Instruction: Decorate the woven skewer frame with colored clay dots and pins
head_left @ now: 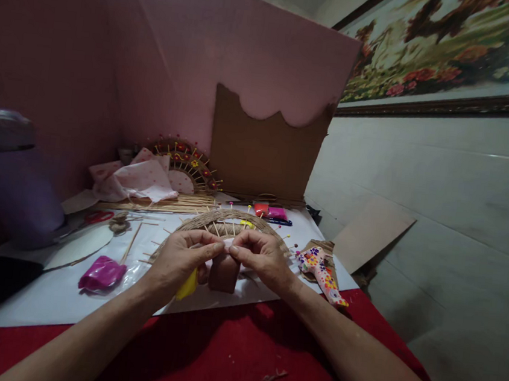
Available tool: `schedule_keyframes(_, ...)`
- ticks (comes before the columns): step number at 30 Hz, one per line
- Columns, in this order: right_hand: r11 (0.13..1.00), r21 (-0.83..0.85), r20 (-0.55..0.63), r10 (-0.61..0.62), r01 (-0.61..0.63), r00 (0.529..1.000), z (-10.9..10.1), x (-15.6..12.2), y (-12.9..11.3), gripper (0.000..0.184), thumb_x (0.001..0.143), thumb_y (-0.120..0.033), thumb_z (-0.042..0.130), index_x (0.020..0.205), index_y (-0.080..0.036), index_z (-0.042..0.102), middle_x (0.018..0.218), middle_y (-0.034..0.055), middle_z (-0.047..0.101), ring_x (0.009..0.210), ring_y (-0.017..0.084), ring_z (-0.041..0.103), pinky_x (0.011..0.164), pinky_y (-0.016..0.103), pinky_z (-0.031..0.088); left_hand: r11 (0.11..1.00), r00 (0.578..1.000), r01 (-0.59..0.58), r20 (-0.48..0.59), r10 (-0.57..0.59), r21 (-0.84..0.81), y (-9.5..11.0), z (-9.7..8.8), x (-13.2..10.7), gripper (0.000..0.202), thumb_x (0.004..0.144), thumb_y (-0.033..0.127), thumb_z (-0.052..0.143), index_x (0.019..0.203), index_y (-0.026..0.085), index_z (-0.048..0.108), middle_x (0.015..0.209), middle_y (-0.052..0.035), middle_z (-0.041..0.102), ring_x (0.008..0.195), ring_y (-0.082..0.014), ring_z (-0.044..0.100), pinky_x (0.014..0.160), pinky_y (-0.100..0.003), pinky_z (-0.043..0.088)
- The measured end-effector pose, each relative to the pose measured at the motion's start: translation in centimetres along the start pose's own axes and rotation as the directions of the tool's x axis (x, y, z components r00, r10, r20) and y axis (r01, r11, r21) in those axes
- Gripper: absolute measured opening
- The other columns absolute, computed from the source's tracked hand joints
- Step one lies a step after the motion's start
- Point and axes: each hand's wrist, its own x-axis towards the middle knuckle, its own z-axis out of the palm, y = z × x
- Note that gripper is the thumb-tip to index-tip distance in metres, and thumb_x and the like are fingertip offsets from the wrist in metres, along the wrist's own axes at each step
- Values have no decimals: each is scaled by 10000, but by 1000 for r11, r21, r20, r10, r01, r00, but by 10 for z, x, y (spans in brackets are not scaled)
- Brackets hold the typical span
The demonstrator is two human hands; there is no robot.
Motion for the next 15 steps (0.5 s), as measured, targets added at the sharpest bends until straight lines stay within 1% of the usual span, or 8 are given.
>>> schedule_keyframes(3,1000,9,10,22,-22,1000,0,1,0,247,737,-391,648,688,-160,574,598,-28,515,513,76,432,454,201,348,999,1000,-4,26,3,36,-4,-3,2,208,650,333,729,717,143,676,438,26,540,372,-65,445,384,-174,332)
schedule_keyframes(6,999,-42,-20,25,-25,1000,0,1,-3,263,768,-412,607,685,-165,572,558,-47,459,466,66,371,413,196,294,1000,1000,5,-2,-5,4,-6,-4,4,191,646,325,731,699,152,670,448,33,542,369,-62,439,382,-175,334)
schedule_keyframes(10,997,-78,-43,16,-19,999,-1,1,-4,245,753,-392,625,673,-169,564,557,-46,462,479,71,378,421,199,303,996,1000,19,-21,-21,-88,-4,-3,5,173,636,301,736,683,156,654,450,42,552,364,-57,436,371,-167,328)
schedule_keyframes(15,999,-50,-50,15,-17,999,-1,1,-5,231,722,-355,646,631,-165,551,506,-57,442,449,64,343,401,196,262,996,1000,18,-11,-19,-89,-6,-3,6,176,643,299,736,684,154,645,425,45,536,357,-59,438,373,-166,335)
